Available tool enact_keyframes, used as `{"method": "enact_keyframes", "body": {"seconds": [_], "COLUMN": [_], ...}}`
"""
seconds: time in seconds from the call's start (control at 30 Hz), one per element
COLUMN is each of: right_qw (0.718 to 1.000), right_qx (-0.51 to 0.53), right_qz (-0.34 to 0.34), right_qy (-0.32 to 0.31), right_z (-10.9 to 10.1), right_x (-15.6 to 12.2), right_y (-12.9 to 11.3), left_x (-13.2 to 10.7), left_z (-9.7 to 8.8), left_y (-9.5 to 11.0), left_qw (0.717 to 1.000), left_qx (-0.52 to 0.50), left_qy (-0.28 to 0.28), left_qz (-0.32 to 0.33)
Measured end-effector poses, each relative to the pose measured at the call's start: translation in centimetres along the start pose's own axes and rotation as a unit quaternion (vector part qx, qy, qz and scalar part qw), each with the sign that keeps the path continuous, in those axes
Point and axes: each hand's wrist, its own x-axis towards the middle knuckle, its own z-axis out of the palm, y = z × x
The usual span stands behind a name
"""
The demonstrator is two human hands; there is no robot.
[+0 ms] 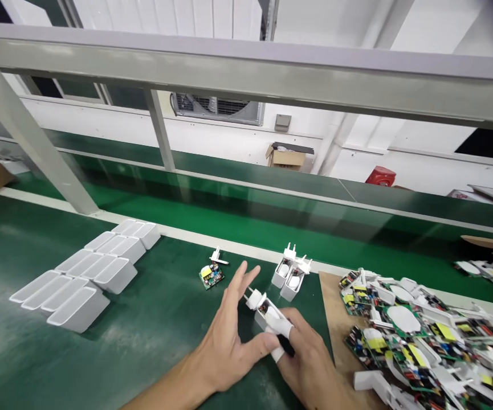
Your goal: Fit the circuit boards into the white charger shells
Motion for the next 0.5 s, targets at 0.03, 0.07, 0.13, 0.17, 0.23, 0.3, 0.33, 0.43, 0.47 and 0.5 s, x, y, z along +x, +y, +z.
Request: {"method": "enact_keyframes", "body": {"seconds": [0.03, 0.07, 0.13, 0.17, 0.23, 0.3, 0.33, 0.43, 0.47, 0.5], "right_qw": [1.0, 1.0, 0.999, 0.998, 0.983, 0.931, 0.892, 0.8, 0.787, 0.782], "right_qx": [0.003, 0.009, 0.03, 0.051, 0.14, 0.278, 0.344, 0.46, 0.472, 0.475], "right_qz": [0.009, 0.015, 0.026, 0.039, 0.109, 0.219, 0.274, 0.372, 0.384, 0.391], "right_qy": [-0.006, -0.004, 0.011, 0.019, 0.055, 0.092, 0.105, 0.101, 0.099, 0.102], "right_z": [0.0, 0.1, 0.4, 0.6, 1.2, 1.8, 2.1, 2.7, 2.9, 3.0], "right_x": [0.1, 0.1, 0.2, 0.2, 0.1, -0.1, -0.2, -0.3, -0.3, -0.3], "right_y": [0.0, 0.1, 0.2, 0.2, 0.4, 0.5, 0.4, 0.1, -0.1, -0.4], "left_x": [0.1, 0.2, 0.2, 0.2, 0.1, -0.1, -0.2, -0.7, -0.8, -0.9], "left_z": [-0.1, -0.1, -0.2, -0.3, -0.2, 0.2, 0.4, 1.3, 1.5, 1.6], "left_y": [-0.1, -0.2, -0.5, -0.6, -0.7, -0.4, -0.2, 0.3, 0.4, 0.4], "left_qw": [1.0, 1.0, 0.999, 0.999, 0.997, 0.994, 0.992, 0.984, 0.982, 0.979], "left_qx": [0.003, 0.01, 0.036, 0.052, 0.08, 0.103, 0.115, 0.136, 0.135, 0.133], "left_qy": [0.001, 0.0, 0.0, 0.001, 0.0, 0.007, 0.016, 0.052, 0.067, 0.08], "left_qz": [-0.001, -0.003, -0.003, -0.001, 0.009, 0.027, 0.042, 0.101, 0.116, 0.131]}}
